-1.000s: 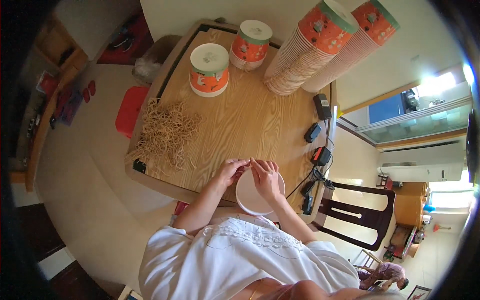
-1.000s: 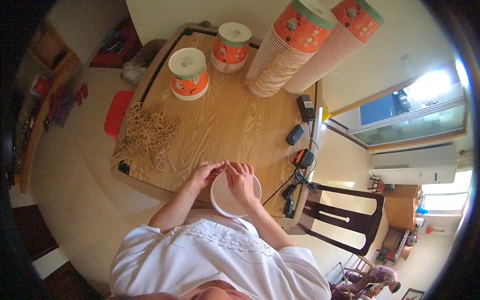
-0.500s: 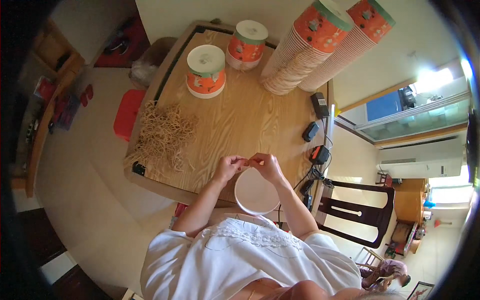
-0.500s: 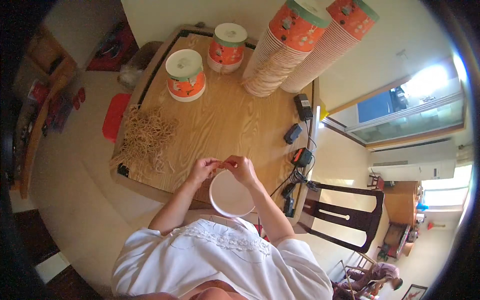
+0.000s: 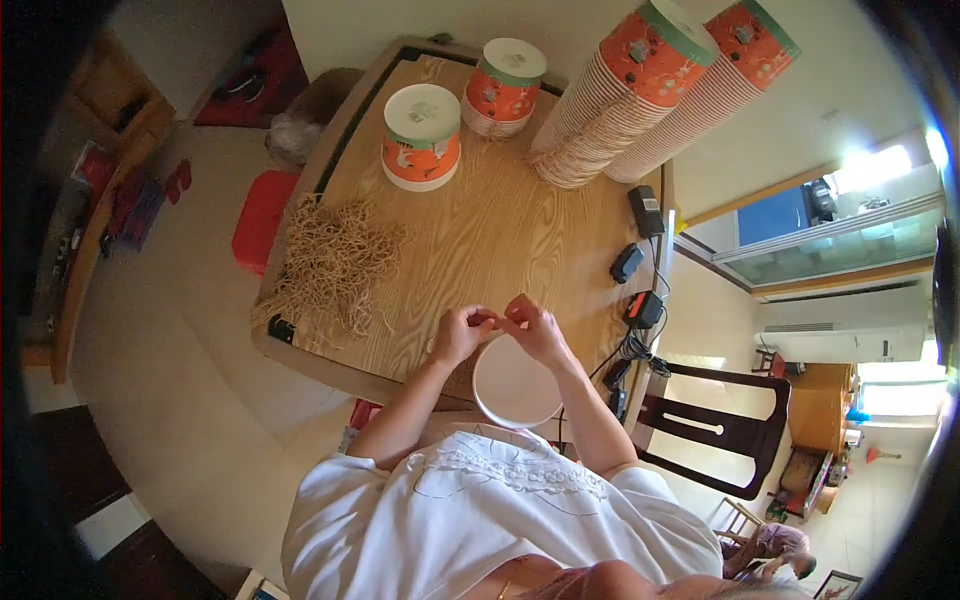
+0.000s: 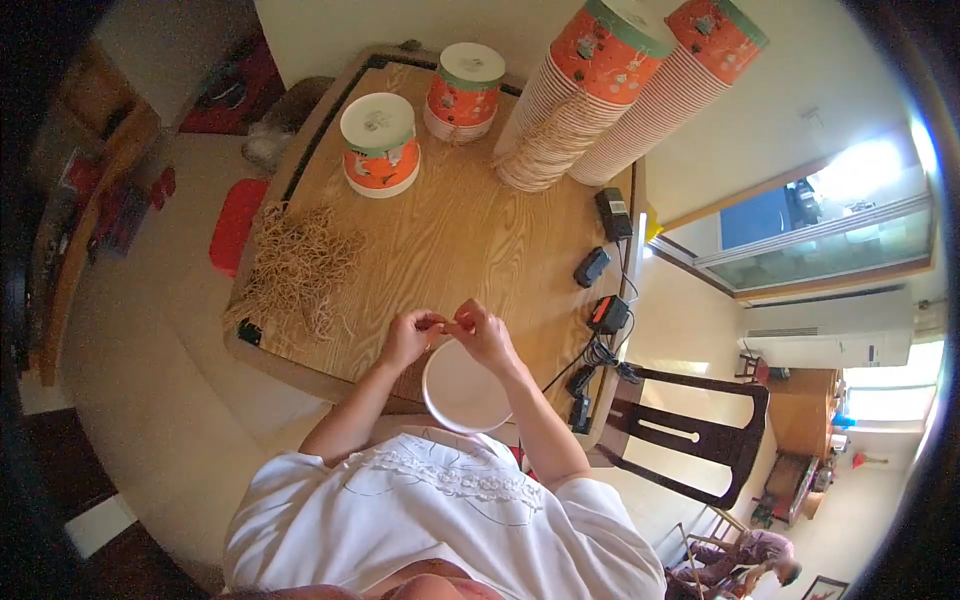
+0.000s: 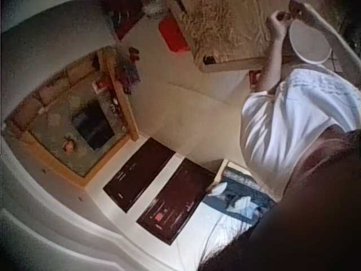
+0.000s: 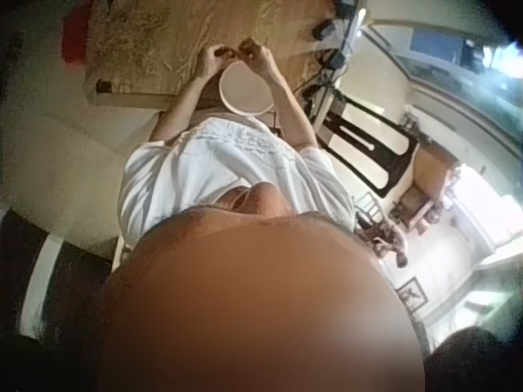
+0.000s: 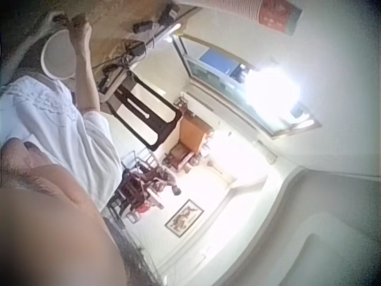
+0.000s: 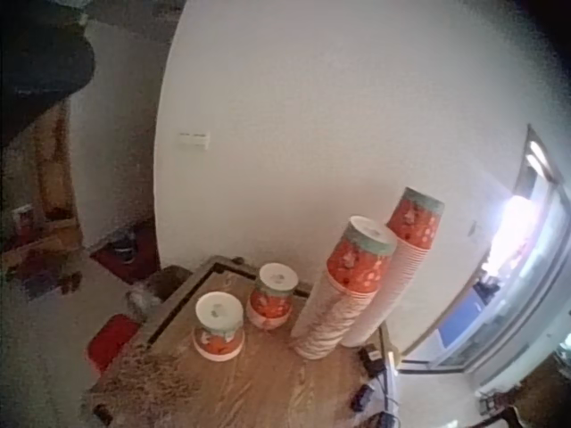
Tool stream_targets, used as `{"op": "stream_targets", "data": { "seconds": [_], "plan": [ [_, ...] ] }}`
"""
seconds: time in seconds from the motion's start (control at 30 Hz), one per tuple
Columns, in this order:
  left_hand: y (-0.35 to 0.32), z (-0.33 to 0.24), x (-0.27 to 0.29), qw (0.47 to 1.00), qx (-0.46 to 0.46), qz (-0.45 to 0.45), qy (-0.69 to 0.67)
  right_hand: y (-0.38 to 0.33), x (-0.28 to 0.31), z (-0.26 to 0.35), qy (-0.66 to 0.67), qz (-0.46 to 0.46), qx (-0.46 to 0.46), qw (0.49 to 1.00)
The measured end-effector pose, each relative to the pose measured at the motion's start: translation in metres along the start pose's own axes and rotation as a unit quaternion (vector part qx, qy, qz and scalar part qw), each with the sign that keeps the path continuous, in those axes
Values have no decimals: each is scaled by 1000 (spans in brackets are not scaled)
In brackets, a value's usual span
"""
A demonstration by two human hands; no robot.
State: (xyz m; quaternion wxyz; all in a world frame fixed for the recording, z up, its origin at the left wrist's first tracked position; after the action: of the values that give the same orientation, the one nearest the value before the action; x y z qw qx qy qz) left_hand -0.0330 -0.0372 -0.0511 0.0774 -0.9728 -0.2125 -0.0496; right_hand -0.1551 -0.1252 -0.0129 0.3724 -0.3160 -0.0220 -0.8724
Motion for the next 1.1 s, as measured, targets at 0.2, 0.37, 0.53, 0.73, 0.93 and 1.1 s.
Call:
{"op": "stream_targets", "data": {
  "seconds": [0.2, 0.37, 0.53, 0.73, 0.93, 1.1],
  "plan": [
    [3, 29, 2, 987, 67, 65, -132, 0, -3, 1, 0, 43, -12, 999],
    [2, 34, 5, 967, 133, 85, -200, 1, -4, -13, 18, 47, -4, 999],
    [2, 15, 2, 955, 171, 112, -214, -1, -1, -10, 51, 56, -20, 997],
    [8, 27, -12, 952, 141, 153, -225, -4, -1, -8, 45, 55, -16, 997],
    [7, 23, -5, 945, 176, 133, -240, -2, 1, -1, 48, 71, -25, 996],
    [6, 24, 1, 899, 236, 99, -356, 3, -4, -2, 5, 41, -32, 999]
  ]
}}
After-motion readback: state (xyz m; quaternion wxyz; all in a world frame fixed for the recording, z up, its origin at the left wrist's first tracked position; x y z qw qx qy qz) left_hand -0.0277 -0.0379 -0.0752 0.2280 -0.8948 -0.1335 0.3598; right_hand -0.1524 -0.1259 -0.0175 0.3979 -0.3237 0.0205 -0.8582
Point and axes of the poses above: each hand's wrist, its own y-axis towards the middle knuckle, its own x-axis out of the back of the hand, z = x × y, the point moved 3 cm from there along y, towards the middle knuckle, and after that the axes turned 2 degrees about -y, right-handed, at the moved point
